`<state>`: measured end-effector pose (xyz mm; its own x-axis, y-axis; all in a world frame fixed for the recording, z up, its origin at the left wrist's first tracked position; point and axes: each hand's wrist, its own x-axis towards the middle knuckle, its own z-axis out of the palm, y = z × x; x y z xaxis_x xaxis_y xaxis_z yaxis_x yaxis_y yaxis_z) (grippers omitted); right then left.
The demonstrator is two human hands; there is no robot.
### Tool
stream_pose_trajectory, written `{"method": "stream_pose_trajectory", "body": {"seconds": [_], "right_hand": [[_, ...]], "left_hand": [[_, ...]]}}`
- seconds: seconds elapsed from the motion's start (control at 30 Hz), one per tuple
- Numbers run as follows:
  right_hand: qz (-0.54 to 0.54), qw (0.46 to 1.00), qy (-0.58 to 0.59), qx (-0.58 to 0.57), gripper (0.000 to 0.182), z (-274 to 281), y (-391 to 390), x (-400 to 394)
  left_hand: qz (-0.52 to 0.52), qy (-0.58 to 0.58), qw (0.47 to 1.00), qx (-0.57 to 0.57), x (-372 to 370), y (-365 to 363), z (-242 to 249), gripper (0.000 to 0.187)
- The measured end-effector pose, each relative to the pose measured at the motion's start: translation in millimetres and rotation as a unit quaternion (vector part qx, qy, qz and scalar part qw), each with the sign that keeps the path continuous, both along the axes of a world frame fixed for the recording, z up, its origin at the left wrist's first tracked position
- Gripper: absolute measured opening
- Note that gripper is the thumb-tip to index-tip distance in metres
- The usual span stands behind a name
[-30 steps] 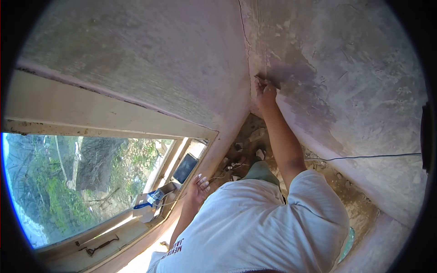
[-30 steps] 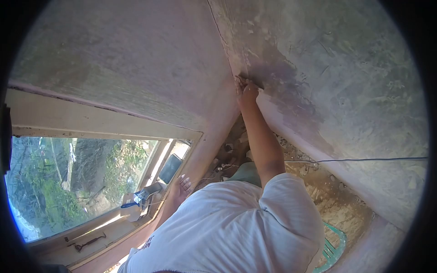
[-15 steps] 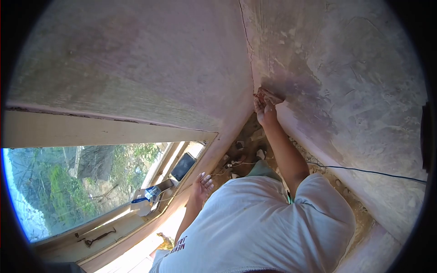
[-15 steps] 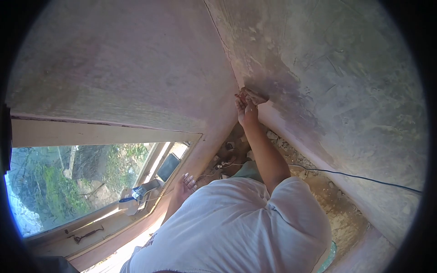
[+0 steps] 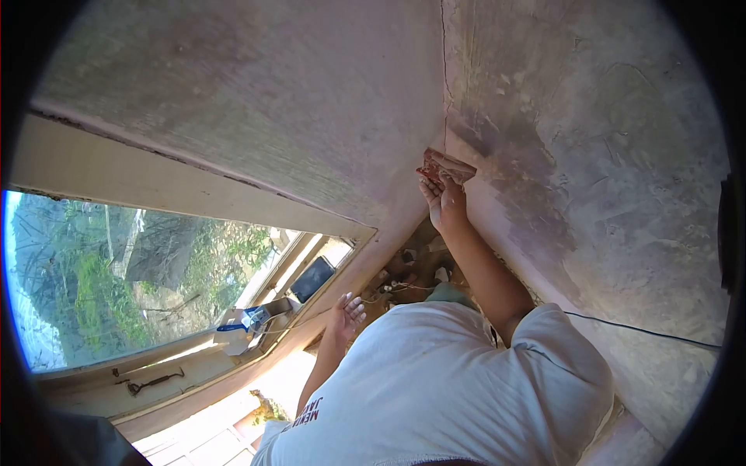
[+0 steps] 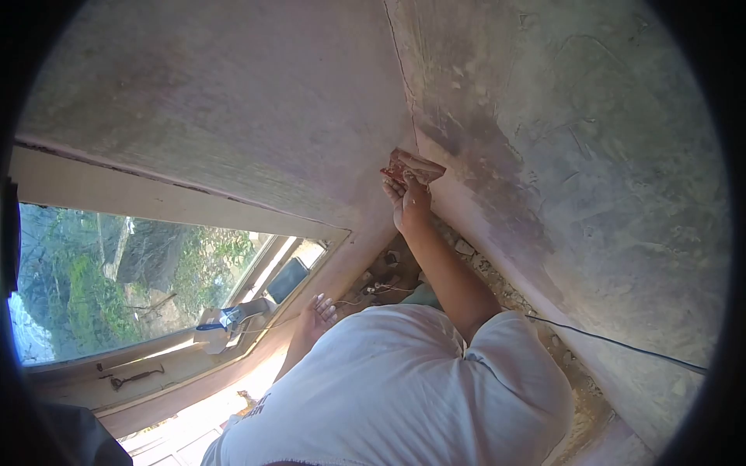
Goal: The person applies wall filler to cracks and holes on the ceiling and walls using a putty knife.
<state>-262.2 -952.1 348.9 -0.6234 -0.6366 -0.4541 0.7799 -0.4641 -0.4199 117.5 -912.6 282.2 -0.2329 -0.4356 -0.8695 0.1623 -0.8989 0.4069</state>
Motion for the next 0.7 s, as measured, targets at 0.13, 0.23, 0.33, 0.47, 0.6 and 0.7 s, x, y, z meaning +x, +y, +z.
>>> {"method": "stream_pose_trajectory", "body": {"seconds": [0.13,0.23,0.33,0.47,0.6,0.7], "right_hand": [[-0.039,0.997,-0.022,-0.063,0.019,8.3,-20.5,-43.8],[-0.049,0.989,-0.102,-0.092,0.019,65.8,-21.4,-70.4],[-0.011,0.984,-0.051,-0.172,0.022,94.9,-7.8,-66.3],[-0.036,0.983,0.041,-0.177,0.026,118.3,10.8,-33.0],[0.013,0.989,0.034,-0.141,0.032,104.5,15.4,-8.9],[0.192,0.944,0.074,-0.257,0.046,70.4,-20.3,-38.2]], "left_hand": [[0.004,0.001,1.000,0.005,1.9,3.1,-8.7,0.029],[0.006,0.008,1.000,0.007,-0.3,0.6,-9.4,0.028],[0.011,0.012,1.000,0.007,-2.9,-2.5,-4.3,0.028],[0.022,0.019,1.000,0.000,4.9,-0.9,-5.5,0.027],[0.050,0.035,0.998,0.005,19.4,-0.6,-19.3,0.028],[0.055,0.023,0.998,-0.008,18.0,1.0,-4.2,0.030]]}}
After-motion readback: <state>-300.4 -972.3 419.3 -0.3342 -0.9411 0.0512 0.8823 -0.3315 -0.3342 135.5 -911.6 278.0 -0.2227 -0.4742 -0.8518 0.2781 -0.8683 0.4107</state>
